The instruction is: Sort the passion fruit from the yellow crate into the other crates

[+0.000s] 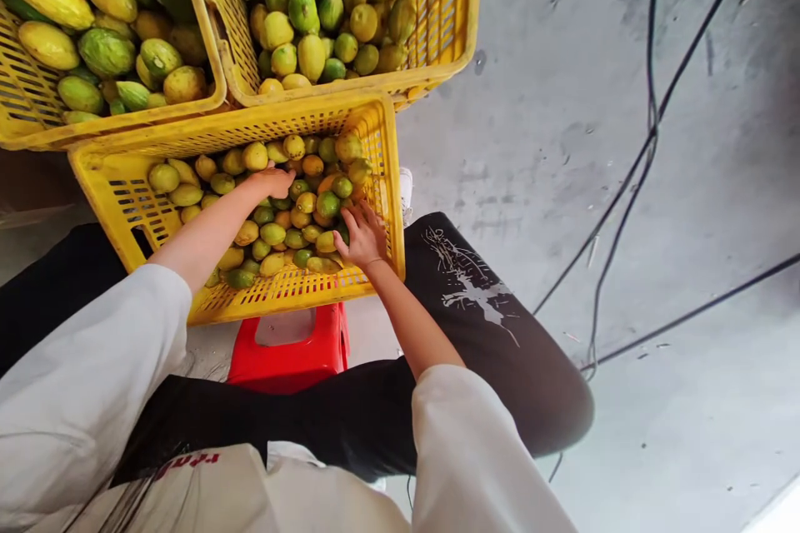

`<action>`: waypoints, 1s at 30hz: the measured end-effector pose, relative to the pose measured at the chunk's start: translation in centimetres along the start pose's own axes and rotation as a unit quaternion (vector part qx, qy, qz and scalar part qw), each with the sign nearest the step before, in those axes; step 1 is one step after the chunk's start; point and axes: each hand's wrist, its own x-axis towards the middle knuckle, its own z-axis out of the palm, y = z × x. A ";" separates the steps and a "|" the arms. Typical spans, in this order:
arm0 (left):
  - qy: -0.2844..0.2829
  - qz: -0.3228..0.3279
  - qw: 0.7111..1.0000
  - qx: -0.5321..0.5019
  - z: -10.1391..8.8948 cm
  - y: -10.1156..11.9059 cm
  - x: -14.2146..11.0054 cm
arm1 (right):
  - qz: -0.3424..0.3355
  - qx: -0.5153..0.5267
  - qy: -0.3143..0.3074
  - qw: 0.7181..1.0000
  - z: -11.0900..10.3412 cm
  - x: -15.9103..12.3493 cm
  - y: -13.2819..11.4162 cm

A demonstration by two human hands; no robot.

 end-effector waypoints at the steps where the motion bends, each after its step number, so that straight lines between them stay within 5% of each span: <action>1: -0.013 -0.006 1.000 0.015 -0.1 0.0 -0.2 | -0.001 0.003 0.002 1.000 0.0 0.0 0.1; 9: -0.052 -0.018 0.995 0.081 -0.8 0.8 -1.1 | -0.002 0.006 -0.002 1.000 0.1 0.1 0.2; 20: -0.064 -0.067 0.996 0.003 -0.5 0.8 -0.6 | -0.004 -0.007 0.006 1.000 0.1 0.3 0.0; 30: -0.049 -0.044 0.997 0.044 -1.1 0.5 -2.1 | -0.043 -0.002 0.094 0.995 1.8 0.5 1.0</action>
